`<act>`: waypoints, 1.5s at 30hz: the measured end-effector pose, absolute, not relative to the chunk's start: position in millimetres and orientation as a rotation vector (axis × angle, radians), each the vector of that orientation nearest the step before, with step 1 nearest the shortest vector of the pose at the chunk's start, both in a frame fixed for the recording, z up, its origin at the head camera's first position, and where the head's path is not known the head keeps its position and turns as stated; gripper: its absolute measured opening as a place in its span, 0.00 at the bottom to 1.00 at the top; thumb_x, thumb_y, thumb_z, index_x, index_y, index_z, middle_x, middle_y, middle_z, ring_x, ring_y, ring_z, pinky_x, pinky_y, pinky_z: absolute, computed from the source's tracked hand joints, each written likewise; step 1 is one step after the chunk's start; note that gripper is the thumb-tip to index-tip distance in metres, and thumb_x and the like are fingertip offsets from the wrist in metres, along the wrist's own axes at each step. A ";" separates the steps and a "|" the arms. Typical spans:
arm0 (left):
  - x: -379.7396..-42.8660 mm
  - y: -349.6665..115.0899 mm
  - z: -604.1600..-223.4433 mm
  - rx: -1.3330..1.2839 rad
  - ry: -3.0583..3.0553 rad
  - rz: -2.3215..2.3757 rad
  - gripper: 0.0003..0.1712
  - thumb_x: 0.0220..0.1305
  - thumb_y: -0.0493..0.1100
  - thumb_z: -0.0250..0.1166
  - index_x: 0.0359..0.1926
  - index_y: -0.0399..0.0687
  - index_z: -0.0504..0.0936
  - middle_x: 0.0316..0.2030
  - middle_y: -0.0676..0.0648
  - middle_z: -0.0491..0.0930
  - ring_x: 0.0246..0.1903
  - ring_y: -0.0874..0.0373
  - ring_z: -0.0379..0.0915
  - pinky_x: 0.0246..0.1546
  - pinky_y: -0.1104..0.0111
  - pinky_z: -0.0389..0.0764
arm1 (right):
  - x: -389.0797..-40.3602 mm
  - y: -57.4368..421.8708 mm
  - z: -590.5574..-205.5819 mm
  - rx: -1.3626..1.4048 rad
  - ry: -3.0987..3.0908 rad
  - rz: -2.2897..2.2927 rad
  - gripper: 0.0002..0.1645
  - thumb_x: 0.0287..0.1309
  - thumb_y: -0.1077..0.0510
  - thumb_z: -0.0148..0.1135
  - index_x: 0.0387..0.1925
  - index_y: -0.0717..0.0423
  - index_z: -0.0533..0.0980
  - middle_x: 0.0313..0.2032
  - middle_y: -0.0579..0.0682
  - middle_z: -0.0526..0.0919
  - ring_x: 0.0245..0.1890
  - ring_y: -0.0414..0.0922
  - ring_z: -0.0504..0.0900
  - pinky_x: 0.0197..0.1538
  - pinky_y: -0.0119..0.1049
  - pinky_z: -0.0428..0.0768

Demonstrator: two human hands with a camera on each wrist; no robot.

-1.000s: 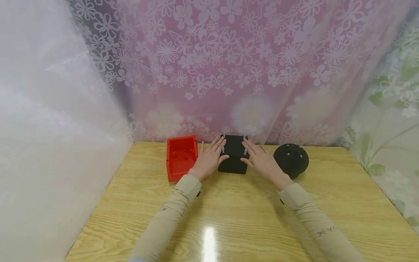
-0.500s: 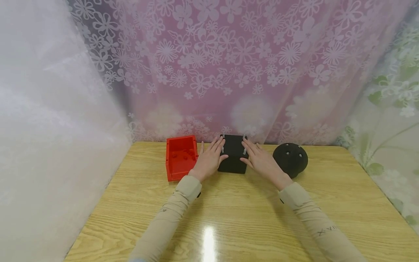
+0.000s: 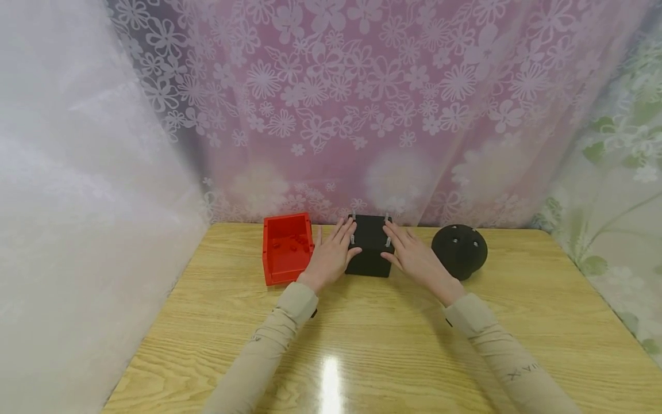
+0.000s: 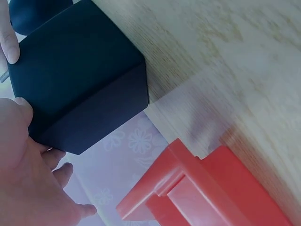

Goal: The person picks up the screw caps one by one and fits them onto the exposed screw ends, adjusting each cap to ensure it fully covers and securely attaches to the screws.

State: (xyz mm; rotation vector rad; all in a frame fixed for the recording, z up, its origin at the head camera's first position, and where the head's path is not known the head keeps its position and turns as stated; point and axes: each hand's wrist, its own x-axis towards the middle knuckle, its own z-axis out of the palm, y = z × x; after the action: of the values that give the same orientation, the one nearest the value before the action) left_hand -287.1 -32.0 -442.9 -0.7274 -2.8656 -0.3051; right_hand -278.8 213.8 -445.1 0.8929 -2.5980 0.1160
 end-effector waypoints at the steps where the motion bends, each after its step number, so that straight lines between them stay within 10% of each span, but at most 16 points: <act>1: -286.1 -32.0 -442.9 -0.726 -2.863 -0.300 0.40 0.79 0.63 0.42 0.82 0.51 0.47 0.81 0.51 0.43 0.80 0.55 0.37 0.75 0.41 0.34 | -278.3 213.6 -445.2 0.892 -2.596 0.110 0.44 0.69 0.47 0.62 0.74 0.69 0.59 0.73 0.66 0.62 0.60 0.61 0.78 0.69 0.59 0.69; 45: -239.0 -29.9 -446.0 -0.691 -2.816 -0.341 0.40 0.78 0.61 0.48 0.81 0.49 0.51 0.80 0.48 0.48 0.79 0.53 0.41 0.74 0.36 0.37 | -237.7 209.0 -450.8 0.874 -2.579 0.216 0.46 0.65 0.50 0.68 0.73 0.69 0.60 0.72 0.67 0.63 0.66 0.60 0.73 0.70 0.60 0.65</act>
State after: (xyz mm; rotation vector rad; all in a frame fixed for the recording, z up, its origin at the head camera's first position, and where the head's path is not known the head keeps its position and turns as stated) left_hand -239.0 -29.9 -446.0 -0.6914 -2.8158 -0.3415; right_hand -237.7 209.0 -450.8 0.8742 -2.5792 0.2159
